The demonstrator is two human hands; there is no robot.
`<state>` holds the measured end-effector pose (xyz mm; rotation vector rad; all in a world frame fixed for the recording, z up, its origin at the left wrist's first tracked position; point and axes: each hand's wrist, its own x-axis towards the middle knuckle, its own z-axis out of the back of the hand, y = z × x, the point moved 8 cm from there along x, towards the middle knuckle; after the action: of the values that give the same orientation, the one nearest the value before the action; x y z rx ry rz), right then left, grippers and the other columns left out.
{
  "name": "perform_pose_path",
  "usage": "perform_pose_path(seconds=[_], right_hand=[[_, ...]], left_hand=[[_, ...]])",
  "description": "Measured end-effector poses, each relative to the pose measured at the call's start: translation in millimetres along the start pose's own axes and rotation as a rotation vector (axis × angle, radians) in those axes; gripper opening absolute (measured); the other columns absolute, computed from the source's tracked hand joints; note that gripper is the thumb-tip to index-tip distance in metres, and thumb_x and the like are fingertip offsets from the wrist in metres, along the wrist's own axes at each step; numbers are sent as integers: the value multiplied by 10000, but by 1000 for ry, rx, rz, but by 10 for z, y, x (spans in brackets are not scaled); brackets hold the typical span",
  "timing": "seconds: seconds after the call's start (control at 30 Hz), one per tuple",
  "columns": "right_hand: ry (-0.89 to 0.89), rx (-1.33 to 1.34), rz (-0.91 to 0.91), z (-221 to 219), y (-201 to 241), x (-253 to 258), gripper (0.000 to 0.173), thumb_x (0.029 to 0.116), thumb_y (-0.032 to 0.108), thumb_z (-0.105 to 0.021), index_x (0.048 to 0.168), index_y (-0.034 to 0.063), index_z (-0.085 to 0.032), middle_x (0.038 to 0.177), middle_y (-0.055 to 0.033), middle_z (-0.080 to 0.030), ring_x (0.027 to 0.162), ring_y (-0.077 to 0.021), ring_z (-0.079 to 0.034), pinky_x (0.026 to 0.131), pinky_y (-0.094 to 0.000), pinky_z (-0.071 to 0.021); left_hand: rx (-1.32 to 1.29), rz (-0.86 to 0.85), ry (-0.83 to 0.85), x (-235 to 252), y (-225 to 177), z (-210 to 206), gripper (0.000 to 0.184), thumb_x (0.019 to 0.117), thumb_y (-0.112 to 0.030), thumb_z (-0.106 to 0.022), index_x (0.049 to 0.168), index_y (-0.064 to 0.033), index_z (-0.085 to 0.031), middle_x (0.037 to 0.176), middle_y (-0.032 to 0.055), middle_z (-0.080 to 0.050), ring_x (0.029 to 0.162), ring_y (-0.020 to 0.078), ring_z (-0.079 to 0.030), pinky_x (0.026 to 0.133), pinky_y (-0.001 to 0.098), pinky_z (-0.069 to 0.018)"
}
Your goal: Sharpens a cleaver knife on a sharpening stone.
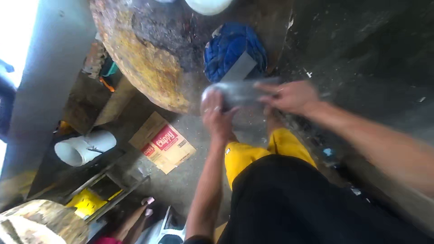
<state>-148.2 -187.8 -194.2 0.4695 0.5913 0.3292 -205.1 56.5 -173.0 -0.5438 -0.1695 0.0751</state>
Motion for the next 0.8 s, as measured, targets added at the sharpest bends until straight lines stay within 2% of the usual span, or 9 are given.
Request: perform_pose_path(seconds=[0.1,0.17,0.27,0.33,0.43,0.57,0.67,0.73,0.8], right_hand=[[-142,-128,-168,769,-876,-412,550,990,686,-479,1510,507,-463,1024,-283,-733,846,-584,-672,669,-782,-452],[-158,-116,-173,819,-787,-399,571,987,667,-501,1508,434,-507,1020,-331,-717,864,-622,-656,694,-798,-436],[-20,-57,-23,30,194,64,522,992,686,-439,1478,509,-508,900,-185,-757,781,-460,-706,658,-698,-506],[157,6,129,-580,1066,401,493,1006,658,-415,1487,561,-457,922,-123,-762,811,-390,-713,693,-653,-528],[268,79,280,-830,1572,478,481,1038,586,-431,1513,514,-450,928,-119,-750,842,-372,-704,753,-615,-527],[101,11,36,-110,183,91,496,998,695,-431,1486,609,-416,956,-129,-768,822,-409,-718,684,-680,-523],[-62,-108,-175,718,-898,-385,547,975,719,-469,1499,567,-434,1038,-277,-733,857,-579,-673,676,-784,-459],[-112,-115,-205,910,-981,-468,589,962,715,-493,1503,483,-488,1067,-358,-699,882,-659,-633,692,-820,-410],[-50,-85,-134,609,-482,-217,553,986,671,-490,1497,461,-509,1044,-315,-723,882,-608,-665,705,-799,-449]], left_hand=[[-105,-148,33,510,-919,-711,743,805,-609,-784,1335,-97,-688,1448,96,-615,1405,258,-522,1221,459,-348],[-105,-163,101,536,-897,-730,741,847,-618,-738,1394,-127,-647,1506,54,-569,1445,222,-476,1236,452,-325],[40,-28,105,-3,225,14,759,808,-589,-804,1416,-168,-630,1528,28,-545,1443,216,-474,1219,447,-373],[152,116,90,-481,1057,654,776,805,-555,-822,1422,-130,-616,1533,64,-536,1454,237,-462,1225,471,-356],[195,223,72,-737,1301,1005,779,811,-521,-821,1402,-58,-615,1523,114,-539,1466,269,-446,1234,474,-328],[39,83,73,-146,89,156,755,807,-496,-837,1377,-43,-634,1503,154,-550,1442,323,-467,1230,484,-334],[-44,-130,31,410,-907,-675,756,803,-630,-772,1338,-103,-685,1446,85,-618,1404,257,-521,1217,448,-350],[-100,-150,80,495,-1049,-802,732,835,-620,-749,1373,-131,-667,1480,41,-594,1431,216,-494,1226,431,-340],[-69,-105,128,280,-552,-452,708,849,-563,-774,1394,-128,-645,1513,52,-560,1447,234,-471,1225,447,-351]])
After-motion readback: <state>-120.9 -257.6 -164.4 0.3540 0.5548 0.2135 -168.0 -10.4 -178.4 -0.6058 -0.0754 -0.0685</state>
